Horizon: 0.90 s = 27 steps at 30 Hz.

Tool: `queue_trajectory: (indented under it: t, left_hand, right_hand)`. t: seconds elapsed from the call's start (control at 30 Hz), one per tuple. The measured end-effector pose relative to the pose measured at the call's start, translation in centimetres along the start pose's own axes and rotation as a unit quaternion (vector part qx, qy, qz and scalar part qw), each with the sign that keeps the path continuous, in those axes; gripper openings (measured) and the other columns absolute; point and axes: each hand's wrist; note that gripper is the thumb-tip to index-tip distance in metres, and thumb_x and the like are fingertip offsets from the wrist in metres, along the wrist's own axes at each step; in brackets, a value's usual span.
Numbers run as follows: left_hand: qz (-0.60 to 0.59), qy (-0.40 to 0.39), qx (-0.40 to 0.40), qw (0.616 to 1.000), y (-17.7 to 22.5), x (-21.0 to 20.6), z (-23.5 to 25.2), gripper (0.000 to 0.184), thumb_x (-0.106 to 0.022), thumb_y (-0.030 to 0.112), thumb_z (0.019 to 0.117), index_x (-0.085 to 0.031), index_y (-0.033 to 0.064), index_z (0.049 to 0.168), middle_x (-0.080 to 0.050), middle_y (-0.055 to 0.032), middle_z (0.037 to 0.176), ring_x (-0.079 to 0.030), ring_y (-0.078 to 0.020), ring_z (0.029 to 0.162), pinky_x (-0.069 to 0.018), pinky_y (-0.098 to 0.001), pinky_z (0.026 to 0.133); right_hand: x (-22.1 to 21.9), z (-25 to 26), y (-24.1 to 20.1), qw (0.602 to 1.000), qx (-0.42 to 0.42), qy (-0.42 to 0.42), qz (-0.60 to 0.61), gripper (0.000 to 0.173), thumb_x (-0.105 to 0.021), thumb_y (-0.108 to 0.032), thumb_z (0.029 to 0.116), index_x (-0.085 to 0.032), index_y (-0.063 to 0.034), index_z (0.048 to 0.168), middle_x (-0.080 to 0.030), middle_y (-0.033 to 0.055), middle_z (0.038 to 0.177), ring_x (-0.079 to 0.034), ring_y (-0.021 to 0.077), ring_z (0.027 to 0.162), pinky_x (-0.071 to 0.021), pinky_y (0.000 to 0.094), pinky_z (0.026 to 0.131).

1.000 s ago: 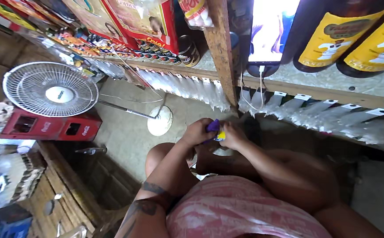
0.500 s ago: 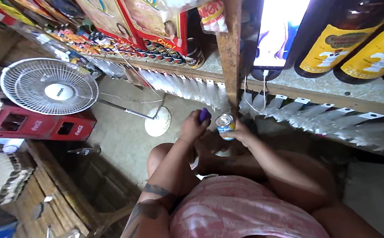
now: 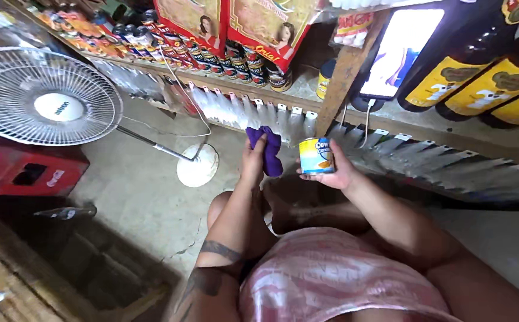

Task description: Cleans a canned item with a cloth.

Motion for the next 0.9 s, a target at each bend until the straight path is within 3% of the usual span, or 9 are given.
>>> queue_trajectory:
  t: [0.1,0.23,0.4,0.53,0.67,0.73,0.8,0.87,0.9]
  left_hand:
    - [-0.030,0.007,0.009,0.999,0.6,0.5,0.1,0.035,-0.056,0.031,0.1044,-0.052,0.0077,0.131,-0.070,-0.0040,0.099,-0.069,-0.0122,0.088,-0.0592,-0.0346,0.081]
    - [-0.065,0.011,-0.005,0.998,0.8,1.3,0.3,0.034,-0.055,0.030,0.1046,-0.052,0.0071,0.129,-0.069,-0.0037,0.099,-0.068,-0.0112,0.088,-0.0588,-0.0337,0.081]
    - [-0.084,0.017,-0.033,0.996,1.3,2.2,0.2,0.029,-0.058,0.027,0.1037,-0.053,0.0071,0.124,-0.069,-0.0024,0.093,-0.069,-0.0105,0.083,-0.0596,-0.0323,0.078]
    - [-0.117,0.025,-0.063,0.991,2.0,3.0,0.6,0.031,-0.057,0.023,0.1040,-0.051,0.0064,0.129,-0.069,-0.0042,0.100,-0.069,-0.0121,0.089,-0.0595,-0.0335,0.082]
    - [-0.135,0.028,-0.073,0.988,2.1,3.3,0.8,0.028,-0.055,0.023,0.1046,-0.052,0.0070,0.128,-0.069,-0.0037,0.098,-0.069,-0.0117,0.088,-0.0596,-0.0336,0.081]
    - [-0.138,0.030,-0.068,0.988,2.1,3.4,0.8,0.028,-0.055,0.022,0.1046,-0.052,0.0068,0.127,-0.069,-0.0040,0.098,-0.069,-0.0122,0.088,-0.0598,-0.0338,0.080]
    - [-0.134,0.030,-0.063,0.988,2.2,3.3,0.7,0.026,-0.055,0.023,0.1048,-0.053,0.0070,0.126,-0.069,-0.0034,0.096,-0.070,-0.0118,0.086,-0.0599,-0.0331,0.079]
    - [-0.133,0.028,-0.064,0.989,2.3,3.3,0.7,0.024,-0.054,0.023,0.1051,-0.052,0.0087,0.125,-0.070,-0.0017,0.095,-0.070,-0.0106,0.086,-0.0600,-0.0314,0.079]
    - [-0.132,0.027,-0.063,0.989,2.4,3.3,0.7,0.026,-0.054,0.024,0.1052,-0.051,0.0084,0.126,-0.069,-0.0021,0.097,-0.070,-0.0111,0.087,-0.0598,-0.0323,0.080]
  right_hand:
    - [-1.9,0.2,-1.1,0.993,0.062,0.012,-0.099,0.057,-0.062,-0.056,0.0929,-0.056,-0.0102,0.126,-0.071,0.0086,0.109,-0.070,0.0203,0.100,-0.0595,0.0364,0.089]
    - [-4.0,1.1,-1.7,0.984,0.081,0.031,-0.153,0.058,-0.064,-0.055,0.0921,-0.053,-0.0108,0.129,-0.070,0.0053,0.111,-0.069,0.0174,0.101,-0.0598,0.0357,0.087]
    - [-5.8,2.7,-1.9,0.950,0.115,0.109,-0.270,0.042,-0.062,-0.024,0.0953,-0.051,-0.0061,0.132,-0.069,0.0062,0.107,-0.070,0.0154,0.094,-0.0599,0.0342,0.085]
    - [-6.6,3.9,-3.0,0.845,0.141,0.141,-0.497,0.092,-0.087,-0.009,0.0694,-0.039,-0.0015,0.148,-0.059,0.0195,0.131,-0.061,0.0265,0.117,-0.0527,0.0451,0.100]
    - [-5.7,5.4,-3.9,0.707,0.182,0.155,-0.666,0.101,-0.097,-0.025,0.0602,-0.046,-0.0019,0.144,-0.057,0.0258,0.135,-0.055,0.0374,0.126,-0.0448,0.0558,0.107]
    - [-6.0,5.6,-4.0,0.625,0.223,0.153,-0.733,0.095,-0.095,-0.036,0.0640,-0.051,0.0011,0.140,-0.054,0.0286,0.135,-0.052,0.0430,0.127,-0.0430,0.0582,0.107]
    - [-12.0,3.3,-3.3,0.564,0.240,0.181,-0.769,0.081,-0.090,-0.031,0.0724,-0.054,0.0112,0.131,-0.056,0.0348,0.129,-0.054,0.0475,0.123,-0.0440,0.0533,0.107]
    - [-24.2,0.6,-4.4,0.574,-0.025,0.271,-0.772,0.068,-0.076,-0.014,0.0906,-0.043,0.0091,0.145,-0.045,0.0292,0.149,-0.042,0.0388,0.141,-0.0317,0.0432,0.118]
    - [-24.8,0.9,-5.3,0.556,-0.070,0.263,-0.785,0.069,-0.073,-0.016,0.0939,-0.039,0.0071,0.149,-0.041,0.0281,0.153,-0.038,0.0381,0.144,-0.0301,0.0437,0.119]
Point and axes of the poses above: each hand's wrist, its own z-axis towards the middle knuckle, its own x-axis out of the back of the hand, y = z × x
